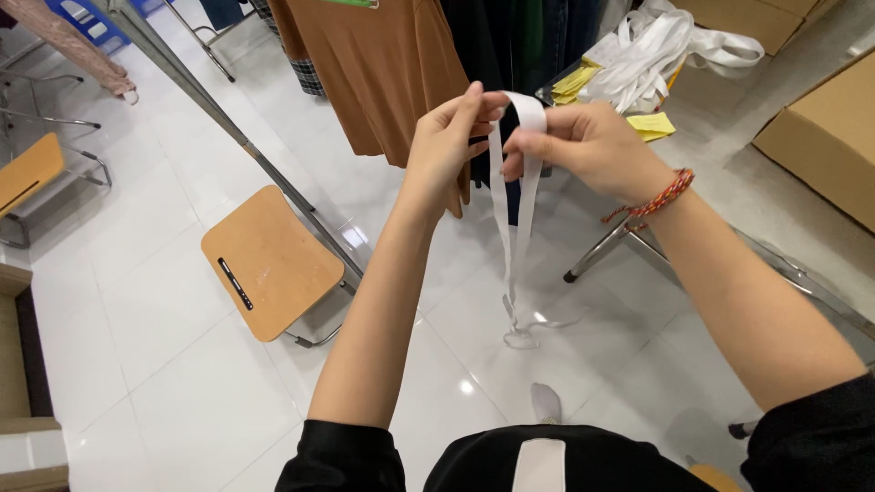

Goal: The person unpacks a brown t-shirt from a plastic bag, folds it, and hangs it on a clothing rack. They then pack a checkered garment into a cardboard box, close the box, and tie it with a white ribbon. The person also handles a plastic bag and a white ribbon separately.

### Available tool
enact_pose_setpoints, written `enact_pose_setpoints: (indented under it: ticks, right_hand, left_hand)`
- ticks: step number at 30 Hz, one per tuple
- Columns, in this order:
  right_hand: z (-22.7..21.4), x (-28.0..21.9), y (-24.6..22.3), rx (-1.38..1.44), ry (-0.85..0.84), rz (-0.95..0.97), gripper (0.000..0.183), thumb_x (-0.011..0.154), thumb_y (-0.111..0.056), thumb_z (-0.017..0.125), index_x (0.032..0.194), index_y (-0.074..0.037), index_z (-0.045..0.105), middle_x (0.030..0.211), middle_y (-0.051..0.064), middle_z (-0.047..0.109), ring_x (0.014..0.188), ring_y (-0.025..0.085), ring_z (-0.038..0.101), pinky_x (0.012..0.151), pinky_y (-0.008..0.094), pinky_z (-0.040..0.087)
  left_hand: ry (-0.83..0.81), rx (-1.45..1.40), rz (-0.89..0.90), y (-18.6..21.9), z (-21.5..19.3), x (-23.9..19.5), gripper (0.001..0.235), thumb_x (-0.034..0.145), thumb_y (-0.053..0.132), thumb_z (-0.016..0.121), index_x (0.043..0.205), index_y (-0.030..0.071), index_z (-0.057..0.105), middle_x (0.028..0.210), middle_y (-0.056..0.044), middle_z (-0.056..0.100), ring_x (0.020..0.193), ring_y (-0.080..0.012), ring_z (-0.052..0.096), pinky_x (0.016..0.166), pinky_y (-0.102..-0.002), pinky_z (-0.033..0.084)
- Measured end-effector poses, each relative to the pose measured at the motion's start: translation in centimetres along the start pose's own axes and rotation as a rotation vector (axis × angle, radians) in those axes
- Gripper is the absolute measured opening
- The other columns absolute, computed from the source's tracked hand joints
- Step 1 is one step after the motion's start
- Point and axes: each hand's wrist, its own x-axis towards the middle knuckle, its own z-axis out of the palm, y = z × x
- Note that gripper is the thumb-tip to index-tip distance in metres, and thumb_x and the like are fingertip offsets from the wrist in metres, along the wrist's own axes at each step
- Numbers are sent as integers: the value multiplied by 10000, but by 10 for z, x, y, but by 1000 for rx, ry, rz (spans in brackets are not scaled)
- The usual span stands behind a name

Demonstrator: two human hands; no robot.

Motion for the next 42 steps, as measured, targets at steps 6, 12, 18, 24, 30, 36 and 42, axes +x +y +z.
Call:
enact_pose_setpoints:
  ticks: [6,12,18,24,30,36,42]
  right_hand:
    - [-16,16,-52,22,-73,-100,222,1059,-117,629,1170,45,732,1075,164,790,952,210,767,835,256,614]
    - [-41,28,-82,139,-62,-22,372,1027,-138,547,1345,28,647,1332,224,745,1196,288,769,1003,348,640]
    - [-72,38,-46,239,83,-45,509,1041,-209,541,1519,-34,530,1458,176,667,1054,208,701,1003,352,595]
    - [-91,64,9,300,170,26,557,1055,-351,489,1533,-67,510,1478,120,649,1255,229,668,1104,360,497]
    - [-45,56,128,511,140,304,745,1067,-670,304,1538,-146,549,1511,101,640,1380,256,623,1138,387,504]
    - [37,1,150,607,-202,352,988,1022,-757,198,1514,3,593,1278,302,767,1245,409,725,1113,510,481]
    - [37,-27,145,459,-237,364,535,1101,-350,476,1206,82,773,991,208,822,1052,318,775,1043,474,535]
  left_hand:
    - [-172,108,218,-18,3,-16,835,961,728,313,1374,72,625,1418,-202,661,1404,-377,591,1240,-553,375]
    - [-581,-118,207,-13,23,-17,1053,947,813,217,1480,-24,568,1168,-203,773,1121,-315,761,1040,-423,591]
    - [-621,13,19,-11,27,-20,493,1058,403,559,1364,43,703,966,-70,779,945,-167,748,906,-308,591]
    - [-852,80,-12,-5,31,-16,395,1066,277,605,1281,-28,738,909,-94,795,854,-191,768,890,-312,620]
    - [-694,-51,62,40,25,-20,441,1099,287,620,1393,-39,671,1162,-223,787,1074,-302,782,950,-425,641]
    - [-508,-142,245,35,-12,30,444,1155,314,522,1453,4,635,1346,-227,735,1212,-315,750,1001,-401,637]
    - [-223,-247,224,33,-62,38,454,1141,286,528,1473,-14,604,1425,-230,679,1260,-348,713,1049,-443,628]
